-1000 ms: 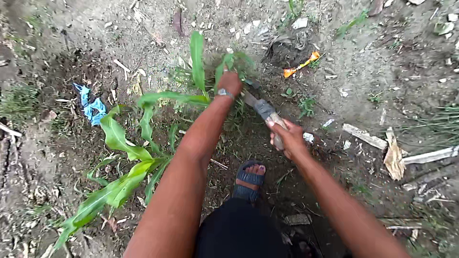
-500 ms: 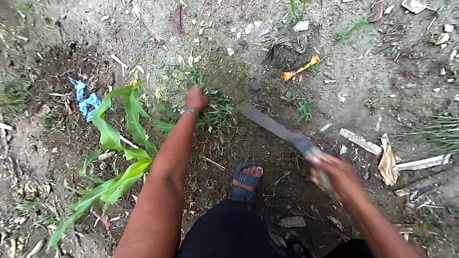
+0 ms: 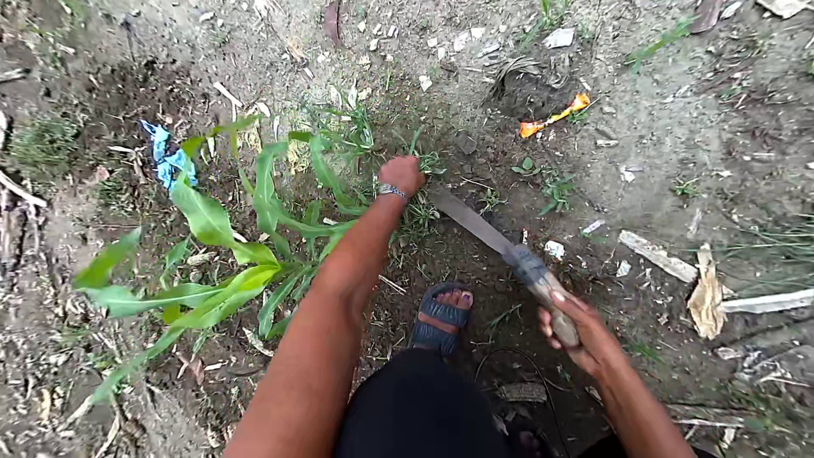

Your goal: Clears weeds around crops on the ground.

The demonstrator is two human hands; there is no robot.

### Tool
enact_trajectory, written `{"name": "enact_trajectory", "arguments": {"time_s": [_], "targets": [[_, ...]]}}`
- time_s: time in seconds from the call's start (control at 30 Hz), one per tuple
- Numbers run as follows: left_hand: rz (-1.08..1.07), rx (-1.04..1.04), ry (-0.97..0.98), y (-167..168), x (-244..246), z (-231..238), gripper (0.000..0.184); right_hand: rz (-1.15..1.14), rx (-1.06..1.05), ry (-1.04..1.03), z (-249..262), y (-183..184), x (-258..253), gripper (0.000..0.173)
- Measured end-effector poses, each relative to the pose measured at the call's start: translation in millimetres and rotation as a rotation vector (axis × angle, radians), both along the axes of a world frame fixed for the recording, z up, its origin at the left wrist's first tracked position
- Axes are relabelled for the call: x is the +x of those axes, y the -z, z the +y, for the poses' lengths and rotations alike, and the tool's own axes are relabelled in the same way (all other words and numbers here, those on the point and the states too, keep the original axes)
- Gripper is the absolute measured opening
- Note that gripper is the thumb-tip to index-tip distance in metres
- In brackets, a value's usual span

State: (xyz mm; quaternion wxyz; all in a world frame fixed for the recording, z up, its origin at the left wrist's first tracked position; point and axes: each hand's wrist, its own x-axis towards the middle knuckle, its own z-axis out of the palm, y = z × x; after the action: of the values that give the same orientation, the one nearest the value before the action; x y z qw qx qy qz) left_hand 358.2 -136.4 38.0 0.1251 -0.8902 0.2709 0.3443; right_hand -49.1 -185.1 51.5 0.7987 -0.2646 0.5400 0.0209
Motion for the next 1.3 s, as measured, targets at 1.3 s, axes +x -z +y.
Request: {"name": "enact_trajectory", "arguments": {"time_s": [1.3], "targets": [[-0.278,-0.131,0.106,0,121,12,0.054,-0.156,-0.610,-0.332,-5,26,207,0.035]]}}
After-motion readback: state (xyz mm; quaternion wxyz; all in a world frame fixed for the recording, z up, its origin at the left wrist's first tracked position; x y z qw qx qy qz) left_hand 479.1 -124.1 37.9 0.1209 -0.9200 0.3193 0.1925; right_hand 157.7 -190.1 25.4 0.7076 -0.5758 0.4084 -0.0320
